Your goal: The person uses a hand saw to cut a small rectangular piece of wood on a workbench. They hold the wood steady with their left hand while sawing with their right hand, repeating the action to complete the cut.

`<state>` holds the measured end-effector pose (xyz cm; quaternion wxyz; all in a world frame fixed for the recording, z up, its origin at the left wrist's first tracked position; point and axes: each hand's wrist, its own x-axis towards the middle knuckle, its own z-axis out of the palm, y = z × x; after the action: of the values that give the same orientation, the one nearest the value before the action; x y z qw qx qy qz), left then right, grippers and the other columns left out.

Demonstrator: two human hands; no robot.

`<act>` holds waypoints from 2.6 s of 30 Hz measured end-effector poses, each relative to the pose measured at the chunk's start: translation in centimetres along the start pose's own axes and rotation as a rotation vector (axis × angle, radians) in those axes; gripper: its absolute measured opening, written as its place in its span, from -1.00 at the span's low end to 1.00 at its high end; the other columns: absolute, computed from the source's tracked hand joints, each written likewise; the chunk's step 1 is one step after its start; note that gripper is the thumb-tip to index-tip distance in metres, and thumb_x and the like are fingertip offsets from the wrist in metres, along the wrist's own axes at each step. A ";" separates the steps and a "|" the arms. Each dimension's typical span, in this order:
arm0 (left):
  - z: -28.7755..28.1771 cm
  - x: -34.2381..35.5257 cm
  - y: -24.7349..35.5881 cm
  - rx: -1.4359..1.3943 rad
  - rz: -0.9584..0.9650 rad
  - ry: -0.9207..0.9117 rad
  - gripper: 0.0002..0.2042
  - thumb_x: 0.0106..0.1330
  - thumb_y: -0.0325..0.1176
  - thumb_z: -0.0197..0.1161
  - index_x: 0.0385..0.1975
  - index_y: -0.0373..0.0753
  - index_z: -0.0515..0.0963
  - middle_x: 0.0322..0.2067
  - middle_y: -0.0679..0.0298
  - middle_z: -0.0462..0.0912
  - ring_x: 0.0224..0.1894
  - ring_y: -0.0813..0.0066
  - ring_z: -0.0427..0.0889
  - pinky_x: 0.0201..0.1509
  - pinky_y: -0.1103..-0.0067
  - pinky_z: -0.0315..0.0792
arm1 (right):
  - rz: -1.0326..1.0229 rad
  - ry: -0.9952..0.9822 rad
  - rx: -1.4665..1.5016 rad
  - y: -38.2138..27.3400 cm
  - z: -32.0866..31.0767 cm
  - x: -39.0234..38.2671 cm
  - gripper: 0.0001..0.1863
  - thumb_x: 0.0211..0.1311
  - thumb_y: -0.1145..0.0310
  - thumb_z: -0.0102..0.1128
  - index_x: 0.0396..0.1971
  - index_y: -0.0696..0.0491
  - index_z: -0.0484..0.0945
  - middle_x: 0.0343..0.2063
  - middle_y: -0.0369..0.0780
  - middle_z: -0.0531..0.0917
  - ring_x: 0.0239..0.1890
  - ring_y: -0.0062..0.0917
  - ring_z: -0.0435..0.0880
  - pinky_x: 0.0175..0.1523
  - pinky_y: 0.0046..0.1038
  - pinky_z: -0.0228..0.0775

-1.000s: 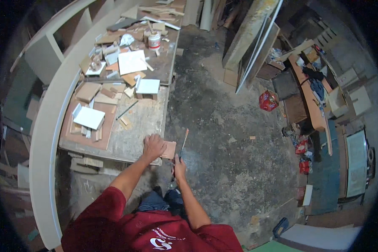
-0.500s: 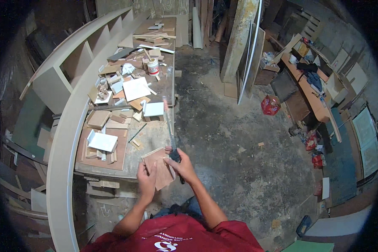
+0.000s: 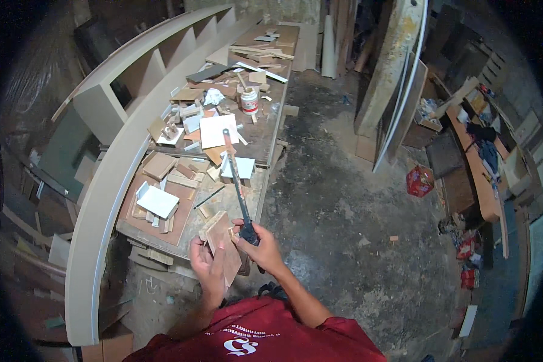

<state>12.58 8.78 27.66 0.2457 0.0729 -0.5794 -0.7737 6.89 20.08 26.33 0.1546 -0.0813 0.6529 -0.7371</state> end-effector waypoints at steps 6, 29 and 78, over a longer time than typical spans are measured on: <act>2.5 0.7 0.0 -0.008 0.051 0.129 -0.67 0.22 -0.59 0.11 -0.02 -0.42 0.27 -0.10 0.14 0.46 -0.04 0.47 0.46 0.08 0.55 0.32 | -0.185 -0.087 -0.010 0.4 -1.9 2.7 -0.71 0.11 0.38 0.31 -0.16 0.09 0.54 -0.65 -0.45 0.49 -0.75 -0.83 0.34 -0.67 -0.71 0.09; -4.8 4.4 2.5 0.024 0.161 0.116 -0.54 0.24 -0.25 0.16 -0.01 -0.43 0.24 -0.09 0.12 0.43 -0.05 0.46 0.41 0.08 0.48 0.29 | -0.267 -0.240 -0.013 -1.8 4.8 7.5 -0.85 0.20 0.41 0.20 -0.27 0.14 0.55 -0.55 -0.39 0.54 -0.73 -0.82 0.34 -0.66 -0.70 0.09; -10.4 12.5 -0.7 -0.437 -0.650 0.107 -0.59 0.32 -0.08 -0.05 0.04 -0.22 0.40 -0.13 0.23 0.56 -0.11 0.37 0.57 -0.01 0.44 0.43 | -0.302 -0.068 -0.334 -0.8 3.4 9.9 -0.71 0.27 0.20 0.13 -0.31 0.16 0.54 -0.65 -0.29 0.48 -0.56 -0.67 0.41 -0.40 -0.55 0.30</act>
<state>5.65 -5.87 25.80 0.0277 0.2387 -0.3343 -0.9113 -1.46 13.68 26.76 0.0487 -0.2276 0.7406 -0.6303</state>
